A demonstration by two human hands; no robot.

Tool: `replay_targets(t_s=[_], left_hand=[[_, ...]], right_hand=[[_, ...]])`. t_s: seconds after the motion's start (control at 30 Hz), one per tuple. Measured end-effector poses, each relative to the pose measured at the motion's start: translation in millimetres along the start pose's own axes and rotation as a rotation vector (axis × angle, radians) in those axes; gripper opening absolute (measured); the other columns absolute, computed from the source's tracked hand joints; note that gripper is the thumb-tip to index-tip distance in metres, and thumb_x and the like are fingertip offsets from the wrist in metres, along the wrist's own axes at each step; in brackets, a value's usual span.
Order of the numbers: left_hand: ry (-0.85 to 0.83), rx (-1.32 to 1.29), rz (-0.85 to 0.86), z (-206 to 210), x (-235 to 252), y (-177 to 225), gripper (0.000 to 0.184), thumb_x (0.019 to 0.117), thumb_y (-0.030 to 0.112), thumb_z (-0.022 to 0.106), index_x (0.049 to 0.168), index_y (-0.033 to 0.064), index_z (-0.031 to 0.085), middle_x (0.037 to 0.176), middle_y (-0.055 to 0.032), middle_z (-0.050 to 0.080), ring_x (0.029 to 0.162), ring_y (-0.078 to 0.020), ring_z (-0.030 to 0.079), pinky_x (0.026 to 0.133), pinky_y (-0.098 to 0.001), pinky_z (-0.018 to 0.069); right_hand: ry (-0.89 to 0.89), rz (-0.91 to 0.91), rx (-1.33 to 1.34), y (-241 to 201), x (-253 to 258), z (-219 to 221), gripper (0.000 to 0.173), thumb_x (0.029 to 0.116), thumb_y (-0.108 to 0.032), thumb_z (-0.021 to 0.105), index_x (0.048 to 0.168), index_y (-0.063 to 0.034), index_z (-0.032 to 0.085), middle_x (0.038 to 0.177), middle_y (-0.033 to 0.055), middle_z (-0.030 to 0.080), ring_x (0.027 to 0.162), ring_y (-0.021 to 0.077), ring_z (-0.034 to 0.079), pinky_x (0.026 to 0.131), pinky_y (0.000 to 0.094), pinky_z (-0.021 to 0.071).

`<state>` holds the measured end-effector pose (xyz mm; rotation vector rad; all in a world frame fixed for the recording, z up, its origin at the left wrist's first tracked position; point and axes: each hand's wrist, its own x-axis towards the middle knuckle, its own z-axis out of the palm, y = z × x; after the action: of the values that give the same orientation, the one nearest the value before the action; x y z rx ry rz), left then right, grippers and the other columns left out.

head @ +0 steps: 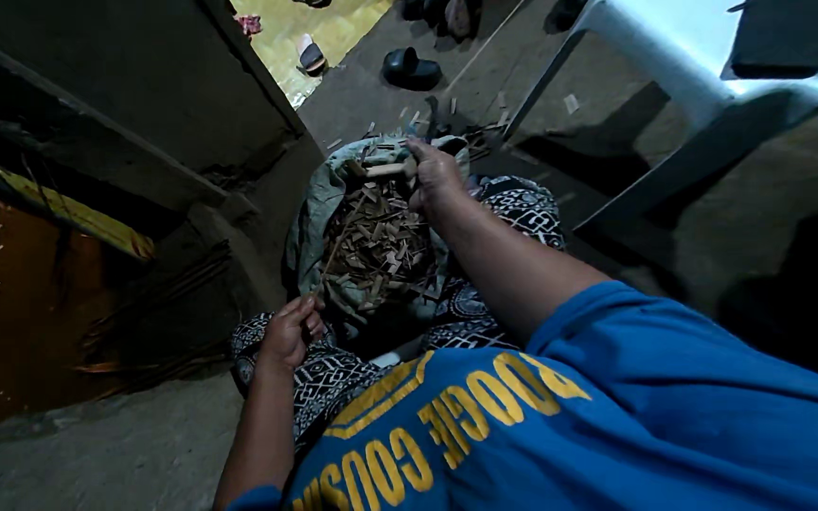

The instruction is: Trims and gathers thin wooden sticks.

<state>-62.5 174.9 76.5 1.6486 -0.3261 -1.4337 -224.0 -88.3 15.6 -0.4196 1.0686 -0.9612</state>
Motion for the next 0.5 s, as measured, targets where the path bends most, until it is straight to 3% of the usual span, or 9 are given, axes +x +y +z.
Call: replay_targets(t_s=[0.13,0.27,0.3,0.33,0.4,0.47,0.5], left_hand=[[0.053,-0.077,0.039,22,16,4,0.029,0.1128,0.016,0.035,0.104,0.0029,0.059,0.058,0.0058,0.045,0.049,-0.0048,0.046,0.053,-0.0196,0.0456],[0.110,-0.162,0.068,31,32,12,0.028,0.1125,0.016,0.034,0.102,0.0070,0.058,0.059,0.0052,0.044,0.048,-0.0057,0.044,0.050,-0.0198,0.0436],[0.118,-0.172,0.072,29,35,14,0.027,0.1122,0.015,0.032,0.103,0.0094,0.056,0.060,0.0052,0.045,0.049,-0.0056,0.045,0.050,-0.0199,0.0437],[0.131,-0.175,0.076,27,38,15,0.026,0.1122,0.016,0.032,0.104,0.0107,0.056,0.061,0.0054,0.044,0.049,-0.0057,0.044,0.051,-0.0202,0.0436],[0.167,-0.114,0.100,20,41,14,0.026,0.1128,0.021,0.037,0.109,0.0101,0.059,0.060,0.0066,0.043,0.049,-0.0049,0.043,0.050,-0.0197,0.0431],[0.239,0.016,0.135,11,44,8,0.024,0.1120,0.025,0.043,0.115,0.0094,0.061,0.062,0.0075,0.043,0.049,-0.0034,0.043,0.050,-0.0184,0.0424],[0.273,0.090,0.147,7,46,5,0.025,0.1118,0.026,0.044,0.117,0.0083,0.061,0.065,0.0064,0.045,0.051,-0.0039,0.044,0.052,-0.0191,0.0432]], right_hand=[[-0.360,-0.238,-0.456,38,-30,10,0.030,0.1062,-0.028,0.056,0.111,0.0011,0.064,0.085,0.0051,0.063,0.070,0.0097,0.058,0.068,0.0324,0.0524],[-0.824,-0.191,-0.679,64,-74,14,0.025,0.1050,-0.022,0.058,0.110,0.0003,0.069,0.086,0.0085,0.067,0.071,0.0137,0.061,0.069,0.0366,0.0541],[-0.872,-0.175,-0.694,65,-82,15,0.026,0.1060,-0.023,0.057,0.108,-0.0006,0.069,0.081,0.0059,0.064,0.066,0.0105,0.057,0.063,0.0321,0.0508],[-0.872,-0.170,-0.693,63,-85,15,0.026,0.1067,-0.023,0.056,0.109,-0.0005,0.069,0.079,0.0048,0.063,0.063,0.0090,0.054,0.060,0.0298,0.0487],[-0.761,-0.237,-0.722,56,-75,14,0.027,0.1069,-0.022,0.055,0.113,-0.0003,0.069,0.085,0.0072,0.066,0.069,0.0107,0.059,0.067,0.0325,0.0524],[-0.587,-0.302,-0.810,54,-49,10,0.032,0.1067,-0.026,0.056,0.120,0.0004,0.068,0.100,0.0161,0.070,0.087,0.0234,0.067,0.084,0.0469,0.0550],[-0.505,-0.295,-0.879,53,-36,9,0.036,0.1070,-0.030,0.055,0.122,0.0012,0.066,0.104,0.0201,0.069,0.092,0.0304,0.067,0.087,0.0532,0.0528]])
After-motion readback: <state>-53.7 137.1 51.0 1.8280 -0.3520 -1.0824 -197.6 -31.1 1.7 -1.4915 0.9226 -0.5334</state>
